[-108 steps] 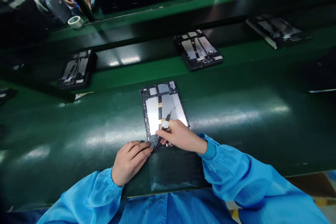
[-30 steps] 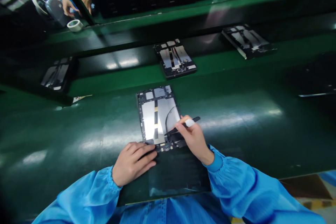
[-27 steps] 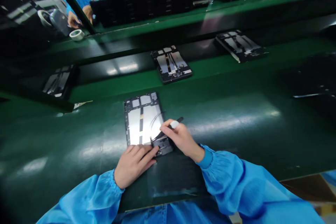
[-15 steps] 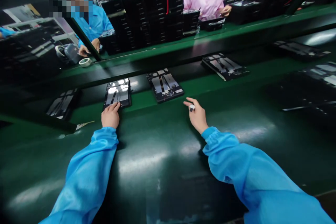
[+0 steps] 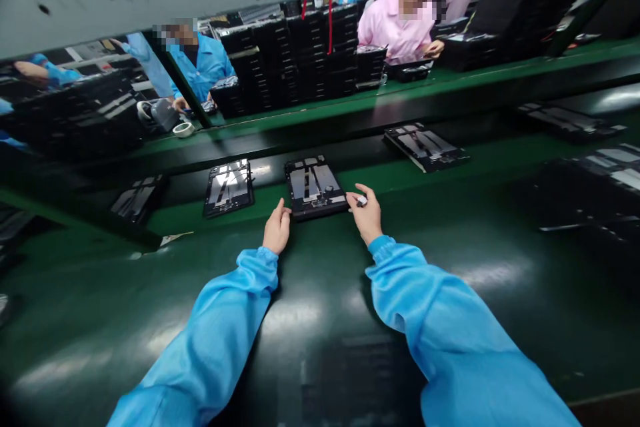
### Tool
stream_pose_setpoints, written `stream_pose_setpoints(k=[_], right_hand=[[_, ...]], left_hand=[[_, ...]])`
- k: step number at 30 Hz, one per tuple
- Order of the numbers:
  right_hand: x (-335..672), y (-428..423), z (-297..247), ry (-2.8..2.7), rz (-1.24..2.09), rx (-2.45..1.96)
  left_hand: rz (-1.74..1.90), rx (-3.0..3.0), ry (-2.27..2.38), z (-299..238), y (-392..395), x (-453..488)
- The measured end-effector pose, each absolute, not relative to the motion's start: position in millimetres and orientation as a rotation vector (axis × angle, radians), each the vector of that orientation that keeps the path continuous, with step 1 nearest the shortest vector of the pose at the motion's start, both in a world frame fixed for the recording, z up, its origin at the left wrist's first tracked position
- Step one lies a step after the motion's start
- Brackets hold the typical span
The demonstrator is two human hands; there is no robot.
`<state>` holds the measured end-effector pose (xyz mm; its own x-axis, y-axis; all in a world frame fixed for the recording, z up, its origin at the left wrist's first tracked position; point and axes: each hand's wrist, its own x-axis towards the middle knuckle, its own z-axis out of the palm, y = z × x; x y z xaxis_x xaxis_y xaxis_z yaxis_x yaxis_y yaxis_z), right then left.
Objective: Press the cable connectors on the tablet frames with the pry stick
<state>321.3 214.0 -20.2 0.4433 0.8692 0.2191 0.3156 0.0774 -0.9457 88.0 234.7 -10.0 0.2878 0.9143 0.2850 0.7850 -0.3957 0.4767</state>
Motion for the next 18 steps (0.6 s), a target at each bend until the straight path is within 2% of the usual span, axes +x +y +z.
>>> stream_pose_setpoints(k=[7, 12, 18], right_hand=[[331.9, 66.0, -5.5, -1.61, 0.959, -1.408], [329.6, 1.2, 2.0, -1.757, 0.776, -1.613], [306.0, -9.5, 18.9, -1.764, 0.598, -1.557]], left_hand=[[0.631, 2.282, 1.209, -5.2, 93.1, 25.1], [0.59, 2.316, 1.229, 2.6, 21.0, 7.7], [0.701, 2.662, 1.19, 20.1, 17.1, 22.1]])
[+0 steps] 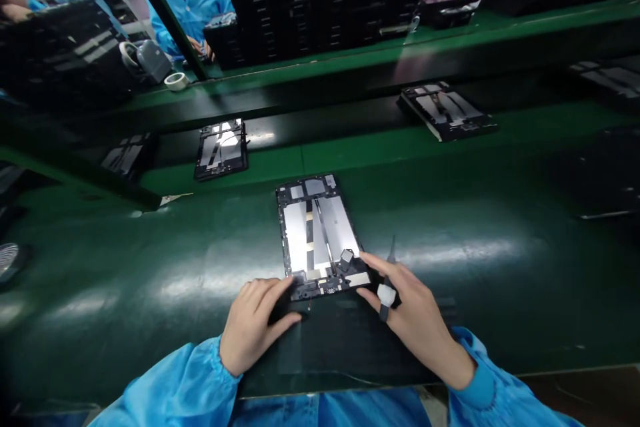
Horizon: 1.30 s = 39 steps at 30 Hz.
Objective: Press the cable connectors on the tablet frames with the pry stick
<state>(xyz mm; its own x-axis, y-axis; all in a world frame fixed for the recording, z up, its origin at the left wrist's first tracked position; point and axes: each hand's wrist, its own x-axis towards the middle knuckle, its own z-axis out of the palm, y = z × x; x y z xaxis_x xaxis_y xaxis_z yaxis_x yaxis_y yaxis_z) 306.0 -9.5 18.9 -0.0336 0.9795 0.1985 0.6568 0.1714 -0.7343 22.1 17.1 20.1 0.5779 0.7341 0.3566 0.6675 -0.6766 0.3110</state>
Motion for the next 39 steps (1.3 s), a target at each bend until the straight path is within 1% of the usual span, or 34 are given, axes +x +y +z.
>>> stream_pose_setpoints(k=[4, 7, 11, 16, 20, 23, 26, 29, 31, 34, 39], right_hand=[[275.8, -0.4, 29.2, -1.915, 0.73, -1.278], [255.7, 10.0, 27.3, -2.012, 0.861, -1.16], [241.1, 18.1, 21.9, -1.959, 0.882, -1.154], [239.6, 18.6, 25.1, -1.918, 0.864, -1.138], [241.3, 18.6, 31.6, -1.94, 0.96, -1.138], [239.6, 17.6, 32.3, -1.939, 0.972, -1.173], [237.1, 15.6, 28.7, -1.95, 0.941, -1.186], [236.5, 14.1, 23.8, -1.987, 0.935, -1.154], [237.1, 13.8, 20.9, -2.007, 0.941, -1.129], [237.9, 14.7, 18.4, -2.006, 0.938, -1.135], [235.7, 16.9, 23.5, -2.007, 0.853, -1.109]], left_hand=[[0.77, 2.787, 0.969, 25.7, 19.5, 37.7], [0.861, 2.537, 0.992, 25.7, 23.0, 41.3], [0.889, 2.181, 1.027, 26.3, 26.3, 38.6], [0.82, 2.097, 1.141, 26.2, 25.5, 36.5], [0.771, 2.18, 1.149, 24.4, 24.0, 37.6], [0.757, 2.327, 1.178, 24.7, 21.2, 36.9], [0.744, 2.631, 1.164, 26.5, 16.2, 31.0], [0.655, 2.917, 1.109, 27.1, 11.9, 22.1], [0.616, 2.936, 1.111, 25.7, 10.7, 17.8], [0.65, 2.867, 1.137, 22.8, 11.3, 15.6], [0.686, 2.938, 1.026, 21.5, 12.2, 10.7]])
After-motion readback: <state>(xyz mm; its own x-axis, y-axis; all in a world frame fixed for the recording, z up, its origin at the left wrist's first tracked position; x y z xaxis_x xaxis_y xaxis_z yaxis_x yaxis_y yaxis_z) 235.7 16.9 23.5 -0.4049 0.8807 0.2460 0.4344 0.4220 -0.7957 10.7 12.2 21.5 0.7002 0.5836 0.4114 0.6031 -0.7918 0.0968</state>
